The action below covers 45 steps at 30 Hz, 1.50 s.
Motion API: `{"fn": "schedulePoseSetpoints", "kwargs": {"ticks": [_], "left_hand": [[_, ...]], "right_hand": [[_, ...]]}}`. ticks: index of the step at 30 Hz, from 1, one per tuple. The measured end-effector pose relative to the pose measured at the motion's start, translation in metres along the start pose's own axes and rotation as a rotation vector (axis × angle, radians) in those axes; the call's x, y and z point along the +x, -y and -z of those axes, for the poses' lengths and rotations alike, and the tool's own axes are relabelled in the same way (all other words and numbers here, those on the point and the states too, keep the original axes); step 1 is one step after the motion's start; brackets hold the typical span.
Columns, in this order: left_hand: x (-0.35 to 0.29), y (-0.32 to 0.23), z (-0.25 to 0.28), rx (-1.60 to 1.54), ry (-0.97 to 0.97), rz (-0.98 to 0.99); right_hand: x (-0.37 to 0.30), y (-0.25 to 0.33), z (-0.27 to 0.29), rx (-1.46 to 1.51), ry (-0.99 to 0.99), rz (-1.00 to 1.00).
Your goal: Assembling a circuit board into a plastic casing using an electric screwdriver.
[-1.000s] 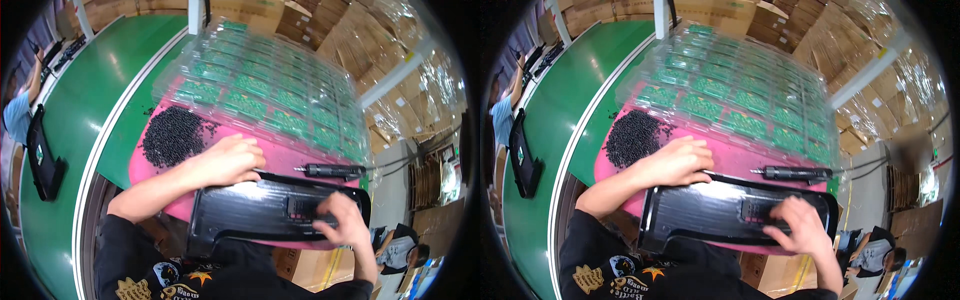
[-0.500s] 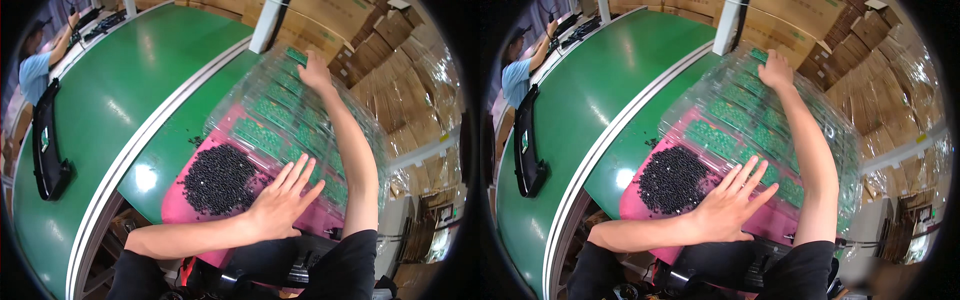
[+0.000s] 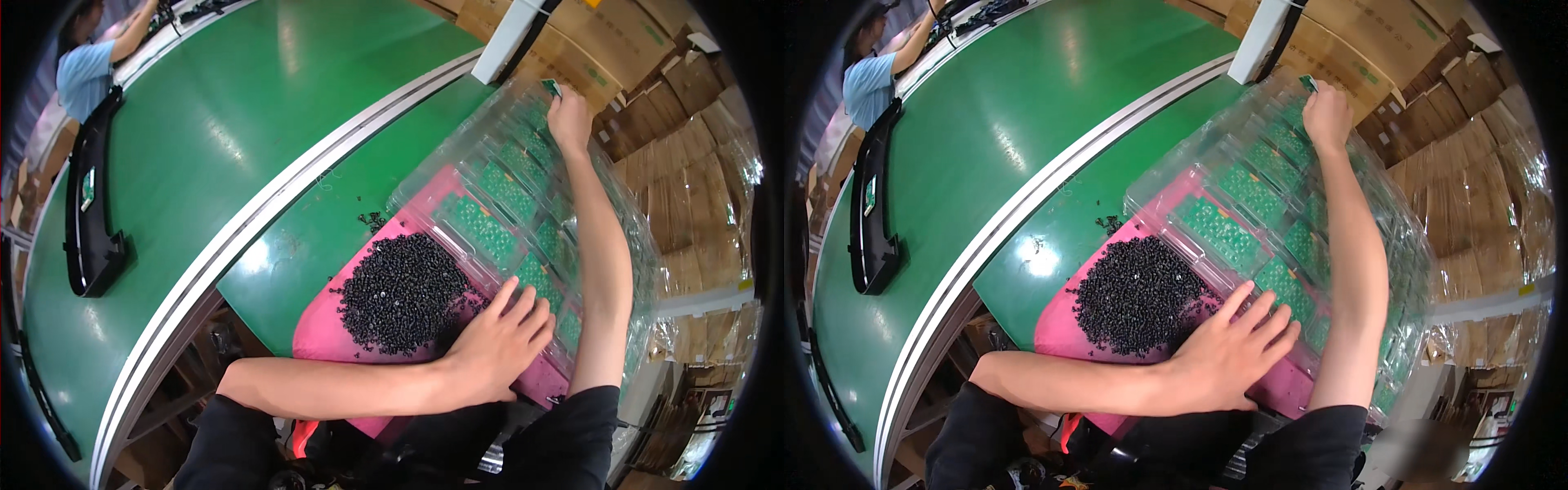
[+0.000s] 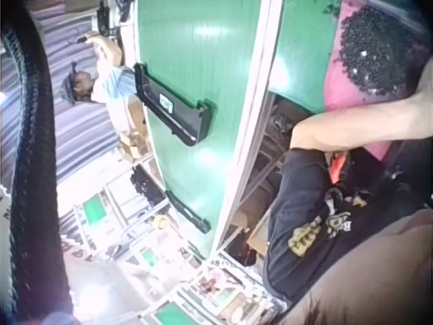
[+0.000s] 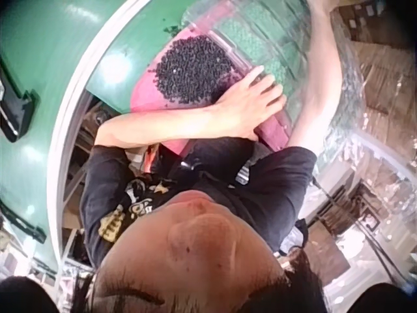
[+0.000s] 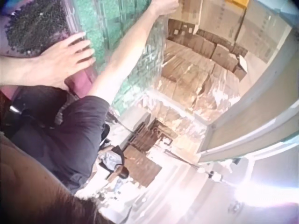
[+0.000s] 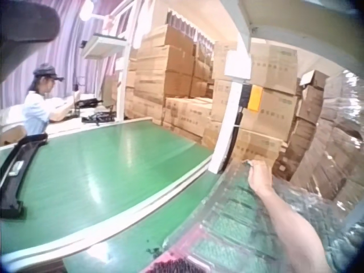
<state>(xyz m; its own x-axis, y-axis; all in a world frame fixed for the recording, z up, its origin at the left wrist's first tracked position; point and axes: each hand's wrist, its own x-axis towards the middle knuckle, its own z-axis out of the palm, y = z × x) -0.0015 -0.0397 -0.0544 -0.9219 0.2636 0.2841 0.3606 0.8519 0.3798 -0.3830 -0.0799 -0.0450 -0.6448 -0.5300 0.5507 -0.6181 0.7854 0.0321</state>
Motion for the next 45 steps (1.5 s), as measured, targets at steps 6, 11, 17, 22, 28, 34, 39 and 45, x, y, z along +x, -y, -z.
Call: {"fn": "schedulePoseSetpoints", "kwargs": {"ticks": [6, 11, 17, 22, 28, 34, 39, 45], "left_hand": [[0.004, -0.003, -0.012, -0.116, -0.147, -0.064], [0.005, -0.013, 0.0, -0.429, -0.236, -0.025], [-0.002, -0.055, 0.012, -1.236, 0.137, -0.087], [0.006, -0.083, 0.026, -1.02, 0.419, -0.133], [0.022, -0.096, 0.014, -0.979, 0.534, -0.115], [0.02, -0.094, -0.01, -1.156, 0.479, 0.017], [0.018, -0.092, -0.024, -1.153, 0.501, 0.04], [0.018, -0.086, -0.026, -1.046, 0.487, 0.08]], "right_hand": [[-0.095, 0.013, 0.134, 0.653, -0.12, 0.076], [-0.228, 0.033, 0.258, 1.243, 0.059, -0.176], [-0.35, 0.025, 0.314, 1.596, 0.144, -0.346], [-0.394, -0.016, 0.331, 0.849, -0.113, -0.083], [-0.44, -0.041, 0.35, 0.458, -0.056, 0.038], [-0.472, -0.048, 0.328, 0.646, -0.05, -0.164], [-0.482, -0.042, 0.306, 0.942, -0.159, -0.311], [-0.489, -0.052, 0.3, 0.857, -0.027, -0.298]]}}
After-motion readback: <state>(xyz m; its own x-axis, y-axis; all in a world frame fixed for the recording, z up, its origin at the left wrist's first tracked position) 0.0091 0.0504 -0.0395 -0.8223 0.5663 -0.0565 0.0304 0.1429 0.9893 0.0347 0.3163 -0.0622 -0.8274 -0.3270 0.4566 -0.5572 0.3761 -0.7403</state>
